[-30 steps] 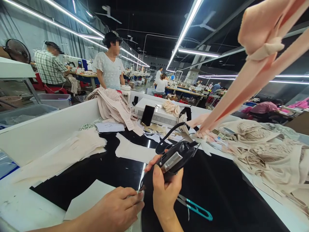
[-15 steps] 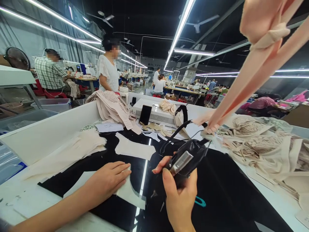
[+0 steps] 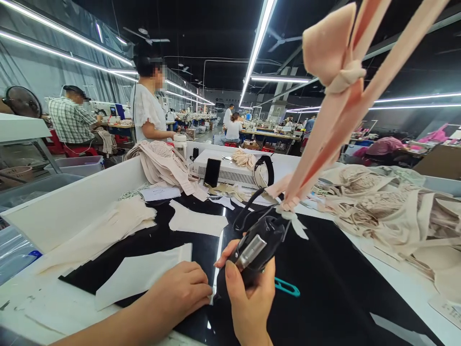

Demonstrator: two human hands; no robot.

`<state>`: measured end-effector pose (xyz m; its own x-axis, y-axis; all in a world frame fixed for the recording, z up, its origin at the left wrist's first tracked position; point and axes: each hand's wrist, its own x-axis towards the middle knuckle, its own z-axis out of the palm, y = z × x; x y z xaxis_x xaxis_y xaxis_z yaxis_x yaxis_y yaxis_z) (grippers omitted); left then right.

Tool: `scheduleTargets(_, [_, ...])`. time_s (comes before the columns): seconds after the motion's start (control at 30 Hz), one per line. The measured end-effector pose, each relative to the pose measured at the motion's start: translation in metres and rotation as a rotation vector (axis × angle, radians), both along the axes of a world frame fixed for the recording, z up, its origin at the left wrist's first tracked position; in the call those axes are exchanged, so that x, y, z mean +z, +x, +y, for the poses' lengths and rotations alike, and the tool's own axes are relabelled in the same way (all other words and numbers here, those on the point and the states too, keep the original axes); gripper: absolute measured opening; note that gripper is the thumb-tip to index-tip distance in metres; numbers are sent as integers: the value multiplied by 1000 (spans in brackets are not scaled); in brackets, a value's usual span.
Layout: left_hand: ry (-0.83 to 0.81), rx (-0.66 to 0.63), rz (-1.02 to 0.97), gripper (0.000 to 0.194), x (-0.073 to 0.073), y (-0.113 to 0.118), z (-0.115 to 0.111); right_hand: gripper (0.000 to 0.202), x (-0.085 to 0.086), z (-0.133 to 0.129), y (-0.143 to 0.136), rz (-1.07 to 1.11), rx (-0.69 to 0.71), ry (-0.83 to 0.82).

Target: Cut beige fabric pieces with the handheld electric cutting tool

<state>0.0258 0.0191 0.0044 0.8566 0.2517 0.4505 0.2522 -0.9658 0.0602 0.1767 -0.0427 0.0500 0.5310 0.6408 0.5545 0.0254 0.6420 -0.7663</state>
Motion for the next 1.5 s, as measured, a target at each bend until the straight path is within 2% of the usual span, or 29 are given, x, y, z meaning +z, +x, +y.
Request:
scheduleTargets(0.17, [3, 50, 30, 23, -4, 1, 1, 30, -3, -1, -2, -20, 4, 5])
scheduleTargets(0.3, [-12, 74, 36, 19, -3, -2, 0, 27, -4, 0, -2, -38, 2, 9])
scheduleTargets(0.53, [136, 47, -75, 21, -18, -1, 7, 21, -5, 1, -1, -56, 2, -6])
scheduleTargets(0.73, [196, -2, -42, 26, -13, -3, 8, 23, -4, 2, -2, -64, -20, -20])
scheduleTargets(0.87, [300, 30, -56, 32, -16, 2, 7, 25, -4, 2, -1, -72, -47, -20])
scheduleTargets(1.0, [287, 46, -84, 30, -19, 0, 5, 29, -4, 3, -1, -54, -34, -20])
scheduleTargets(1.3, [293, 11, -110, 31, -3, -7, -5, 34, -5, 5, -2, -37, -24, -26])
scheduleTargets(1.5, [330, 15, -137, 31, -4, -6, -6, 32, -3, 6, 0, -28, -16, -30])
